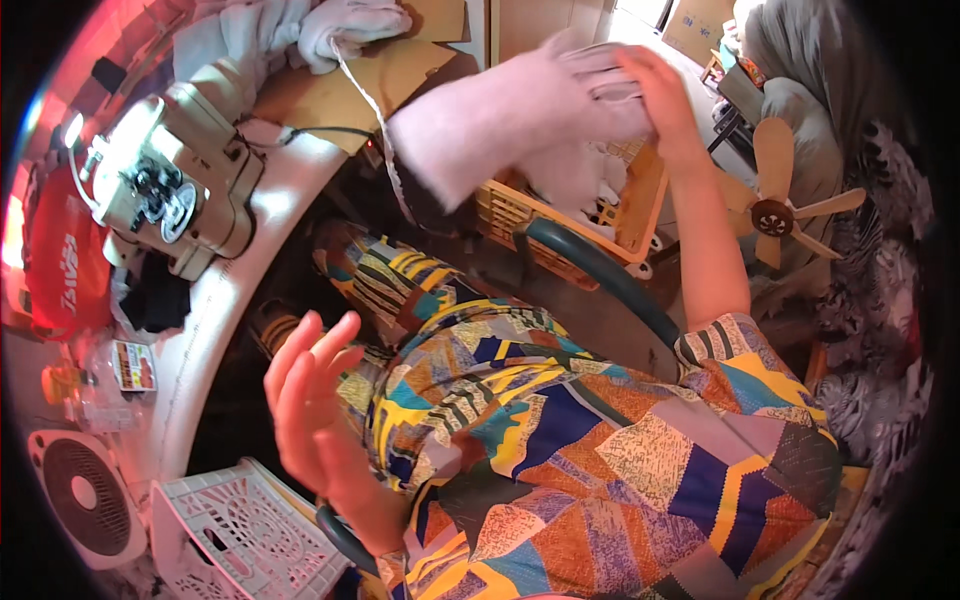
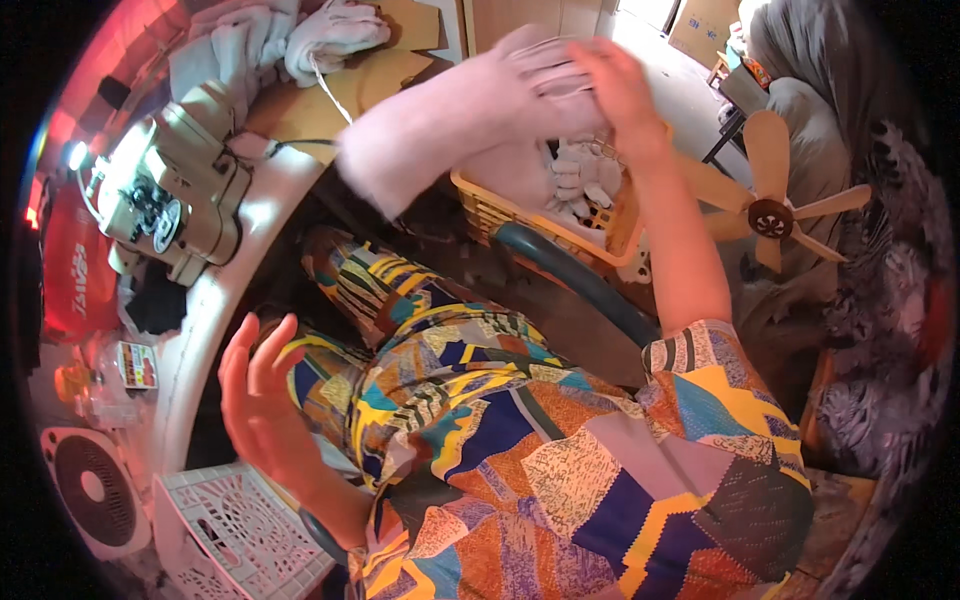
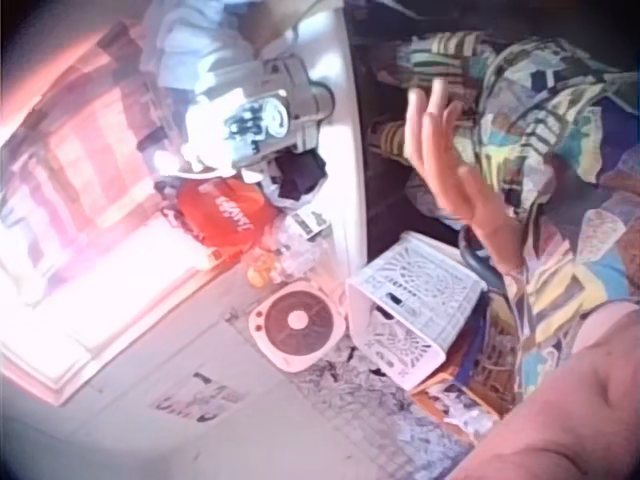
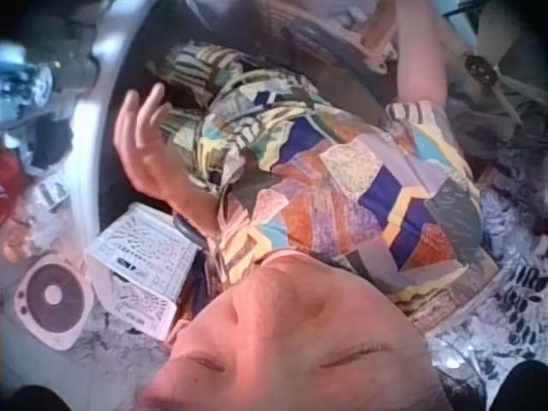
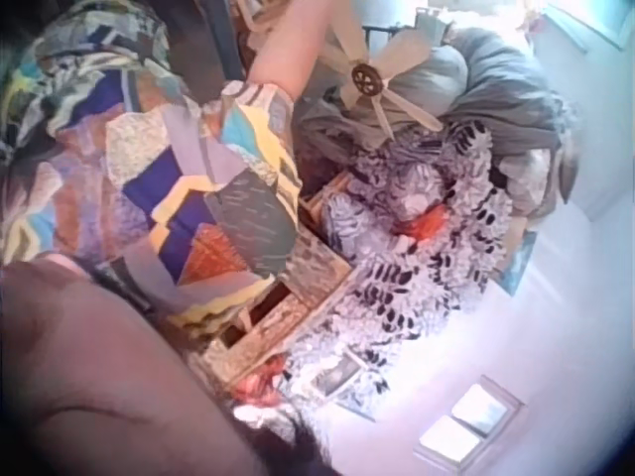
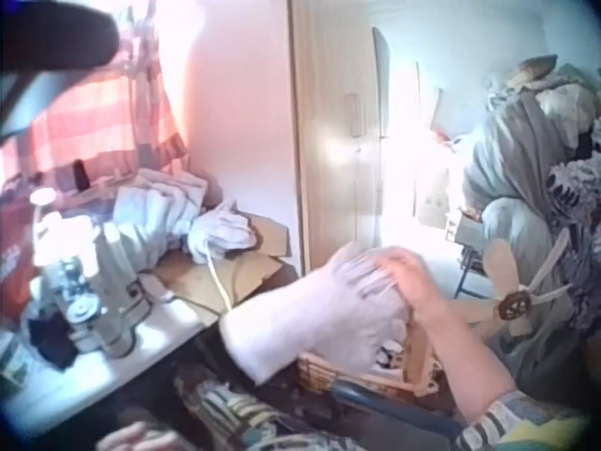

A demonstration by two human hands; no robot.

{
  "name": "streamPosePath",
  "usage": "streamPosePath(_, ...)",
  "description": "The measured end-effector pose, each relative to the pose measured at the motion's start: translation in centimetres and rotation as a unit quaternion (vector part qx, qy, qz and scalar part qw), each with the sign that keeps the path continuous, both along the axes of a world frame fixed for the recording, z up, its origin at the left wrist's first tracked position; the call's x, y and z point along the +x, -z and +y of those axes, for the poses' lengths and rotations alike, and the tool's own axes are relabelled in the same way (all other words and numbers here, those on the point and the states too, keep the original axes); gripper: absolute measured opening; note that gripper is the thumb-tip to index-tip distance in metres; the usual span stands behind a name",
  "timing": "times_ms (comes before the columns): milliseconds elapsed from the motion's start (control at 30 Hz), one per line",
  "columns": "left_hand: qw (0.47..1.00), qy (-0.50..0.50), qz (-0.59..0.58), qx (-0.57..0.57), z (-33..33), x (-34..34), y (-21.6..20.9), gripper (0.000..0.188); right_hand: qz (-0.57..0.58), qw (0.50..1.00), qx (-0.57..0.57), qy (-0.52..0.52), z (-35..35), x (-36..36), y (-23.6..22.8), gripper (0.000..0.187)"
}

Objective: The recorder uses a specialized sewing machine and hand assembly techniques to finish white fabric gloves.

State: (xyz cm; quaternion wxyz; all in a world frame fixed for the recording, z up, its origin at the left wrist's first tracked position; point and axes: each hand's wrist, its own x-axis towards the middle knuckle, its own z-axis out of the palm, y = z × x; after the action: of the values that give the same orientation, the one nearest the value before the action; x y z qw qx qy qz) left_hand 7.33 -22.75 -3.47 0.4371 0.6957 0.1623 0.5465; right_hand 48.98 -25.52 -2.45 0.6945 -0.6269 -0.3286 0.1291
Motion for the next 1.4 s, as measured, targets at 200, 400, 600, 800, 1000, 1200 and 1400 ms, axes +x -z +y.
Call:
streamPosePath(200,0.941,0.221,-0.251,-0.041,-3.5,1.9,-4.8,0.018,-0.235,0.937,-0.259,-0.008,1.9,5.4,2.9,0.046)
streamPosePath(400,0.901,0.115,-0.359,-0.215,-9.6,3.7,-9.1,0.028,-0.261,0.94,-0.218,-0.013,5.7,4.6,4.5,0.037)
streamPosePath(600,0.888,0.264,-0.344,-0.151,-6.8,0.8,-6.8,0.023,-0.282,0.933,-0.21,-0.08,12.1,1.9,3.4,0.04)
streamPosePath(800,0.911,0.154,-0.362,-0.126,-7.0,1.3,-7.6,0.023,-0.432,0.866,-0.215,-0.13,20.2,-1.4,2.0,0.04)
streamPosePath(1000,0.918,0.046,-0.303,-0.251,-8.3,-1.4,-9.1,0.024,-0.575,0.771,-0.259,-0.089,31.3,-1.0,3.9,0.036)
streamPosePath(1200,0.903,0.278,-0.325,-0.044,-2.3,-3.6,-4.1,0.016,-0.365,0.859,-0.348,-0.083,38.1,-1.7,-0.2,0.028)
streamPosePath(1400,0.902,0.286,-0.322,-0.031,-2.0,-4.0,-2.9,0.013,-0.339,0.844,-0.353,-0.218,39.8,-1.7,-4.4,0.043)
